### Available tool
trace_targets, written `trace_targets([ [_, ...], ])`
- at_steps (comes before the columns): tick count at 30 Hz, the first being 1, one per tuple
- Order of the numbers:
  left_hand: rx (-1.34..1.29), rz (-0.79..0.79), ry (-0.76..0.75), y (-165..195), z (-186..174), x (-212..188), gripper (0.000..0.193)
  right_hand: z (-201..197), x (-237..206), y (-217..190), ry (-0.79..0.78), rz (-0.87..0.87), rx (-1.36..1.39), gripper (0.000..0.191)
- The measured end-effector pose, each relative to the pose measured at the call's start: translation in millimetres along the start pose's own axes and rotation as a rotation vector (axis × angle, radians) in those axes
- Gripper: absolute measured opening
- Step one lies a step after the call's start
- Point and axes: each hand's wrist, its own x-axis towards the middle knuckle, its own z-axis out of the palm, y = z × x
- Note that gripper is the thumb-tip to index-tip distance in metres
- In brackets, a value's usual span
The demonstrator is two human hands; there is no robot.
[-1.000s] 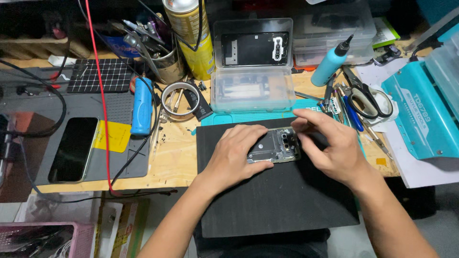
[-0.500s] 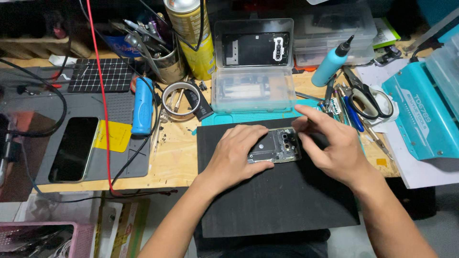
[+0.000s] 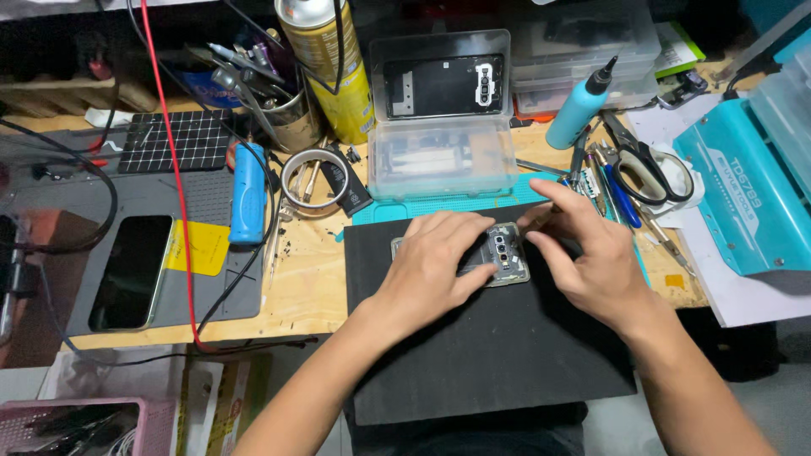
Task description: The person places a white Samsung phone back cover into a clear plastic case, then removes it and sets it aside. They then pick up a disassembled black smartphone, separate the back cover from the chassis, and place the back cover into the case. The person retrieves a small screwdriver and begins unscrewing components from the phone chassis.
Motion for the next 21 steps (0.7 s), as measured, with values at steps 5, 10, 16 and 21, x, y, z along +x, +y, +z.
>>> trace_targets([
  [5, 0.016, 0.091, -0.097, -3, 22, 30, 0.019, -6, -9, 5, 0.096, 0.024, 0.156, 0.059],
  [10, 0.072, 0.181, -0.198, -1, 41, 47, 0.018, -13, -16, 8, 0.151, -0.009, 0.109, 0.060],
  [16, 0.104, 0.165, -0.283, 1, 52, 55, 0.023, -16, -22, 11, 0.183, 0.004, 0.128, 0.060],
  [21, 0.102, 0.067, -0.402, -2, 57, 65, 0.015, -18, -24, 10, 0.203, -0.013, 0.154, 0.060],
])
